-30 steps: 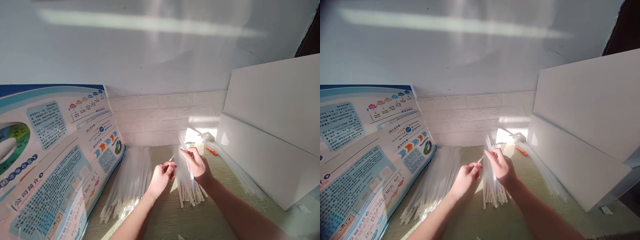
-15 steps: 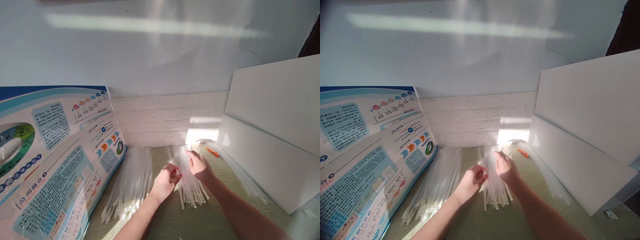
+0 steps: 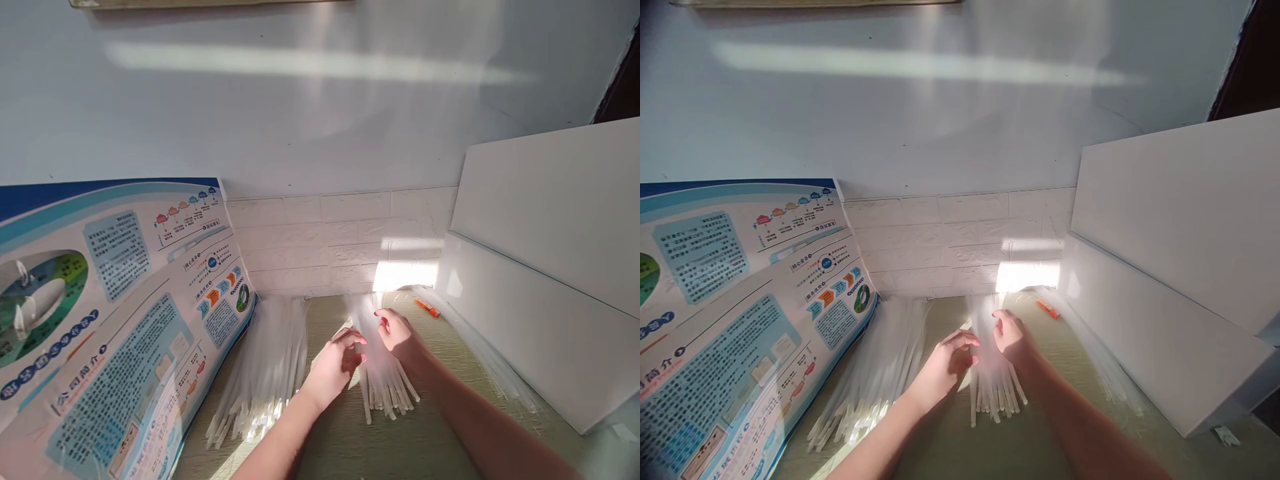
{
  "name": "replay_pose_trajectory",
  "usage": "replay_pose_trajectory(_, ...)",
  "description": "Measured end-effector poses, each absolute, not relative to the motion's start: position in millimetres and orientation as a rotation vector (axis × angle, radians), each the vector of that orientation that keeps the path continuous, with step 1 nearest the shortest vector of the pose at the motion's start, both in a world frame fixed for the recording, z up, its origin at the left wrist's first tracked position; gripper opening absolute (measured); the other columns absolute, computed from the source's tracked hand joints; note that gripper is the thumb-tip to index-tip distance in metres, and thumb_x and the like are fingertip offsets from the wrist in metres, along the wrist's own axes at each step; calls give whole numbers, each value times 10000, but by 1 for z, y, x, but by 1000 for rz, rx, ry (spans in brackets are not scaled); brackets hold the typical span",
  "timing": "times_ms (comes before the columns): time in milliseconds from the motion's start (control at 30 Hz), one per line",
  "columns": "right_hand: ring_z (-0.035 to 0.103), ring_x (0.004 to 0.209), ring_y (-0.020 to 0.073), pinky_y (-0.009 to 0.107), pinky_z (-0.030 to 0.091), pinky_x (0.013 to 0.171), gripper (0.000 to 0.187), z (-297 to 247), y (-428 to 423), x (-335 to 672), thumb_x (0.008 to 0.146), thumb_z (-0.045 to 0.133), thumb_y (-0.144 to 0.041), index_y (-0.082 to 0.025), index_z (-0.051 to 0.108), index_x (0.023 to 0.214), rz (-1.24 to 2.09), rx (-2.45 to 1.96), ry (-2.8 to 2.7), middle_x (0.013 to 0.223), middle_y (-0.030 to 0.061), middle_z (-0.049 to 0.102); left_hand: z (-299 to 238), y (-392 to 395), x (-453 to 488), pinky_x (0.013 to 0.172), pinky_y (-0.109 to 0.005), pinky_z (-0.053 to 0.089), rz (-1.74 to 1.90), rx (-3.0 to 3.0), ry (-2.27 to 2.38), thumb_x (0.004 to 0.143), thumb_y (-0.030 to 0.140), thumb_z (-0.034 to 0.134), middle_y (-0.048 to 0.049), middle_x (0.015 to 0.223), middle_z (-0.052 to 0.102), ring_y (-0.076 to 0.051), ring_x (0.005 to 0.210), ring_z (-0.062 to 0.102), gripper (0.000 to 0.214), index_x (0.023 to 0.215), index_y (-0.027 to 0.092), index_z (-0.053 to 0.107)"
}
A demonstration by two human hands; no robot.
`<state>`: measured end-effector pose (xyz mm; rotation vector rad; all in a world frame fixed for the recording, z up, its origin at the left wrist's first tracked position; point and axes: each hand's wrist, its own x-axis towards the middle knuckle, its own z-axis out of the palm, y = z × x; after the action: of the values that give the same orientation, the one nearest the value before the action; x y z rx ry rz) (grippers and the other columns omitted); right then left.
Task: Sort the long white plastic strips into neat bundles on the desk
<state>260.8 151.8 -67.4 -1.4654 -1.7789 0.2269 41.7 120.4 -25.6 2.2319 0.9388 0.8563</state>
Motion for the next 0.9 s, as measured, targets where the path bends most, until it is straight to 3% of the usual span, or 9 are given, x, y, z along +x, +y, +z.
replay_pose_trajectory(200,616,747,182,322,482,730,310,-76,159,265,875,439,-167,-178,672,1080,242,-1457,-1745,950,67,698,-15,122,38,1013,-361,502,791,2355,1013,895,127,493,-103,1245,642,-206,1108,641,286,1103,209,671)
replay_pose_trajectory(300,603,732,177,316,479,728,304,-77,162,267,870,441,-167,-163,685,1051,256,-1440,-1748,909,65,692,3,122,27,855,-318,526,699,2368,1202,869,178,543,-82,1103,694,-210,961,667,226,1049,214,676)
replay_pose_trajectory(400,602,759,178,319,475,758,303,-77,162,270,868,440,-163,-156,687,1045,270,-1429,-1734,933,75,689,23,111,0,624,-278,442,582,2300,1492,882,276,554,-33,816,689,-186,682,610,143,947,212,665)
replay_pose_trajectory(500,602,785,182,322,468,789,284,-75,161,271,859,454,-160,-158,687,1023,287,-1419,-1725,933,75,684,31,84,-33,599,-279,372,499,2212,1775,914,359,513,-23,716,646,-193,645,570,195,850,207,618)
replay_pose_trajectory(600,599,775,188,318,460,777,247,-73,159,269,854,466,-159,-168,688,962,301,-1399,-1740,888,69,680,27,50,-53,620,-293,359,359,2152,1955,878,452,577,-47,715,654,-219,676,591,286,747,199,590)
replay_pose_trajectory(733,595,747,200,323,456,738,236,-70,156,266,856,463,-154,-179,684,935,309,-1385,-1753,867,80,684,17,24,-52,702,-306,397,145,2133,2195,885,569,562,-52,866,706,-254,845,648,366,826,213,625)
replay_pose_trajectory(900,607,752,210,333,462,735,242,-69,156,267,848,457,-159,-193,679,938,313,-1383,-1765,908,81,697,18,20,-47,730,-314,410,93,2083,2225,923,494,510,-56,908,714,-257,903,657,313,841,213,619)
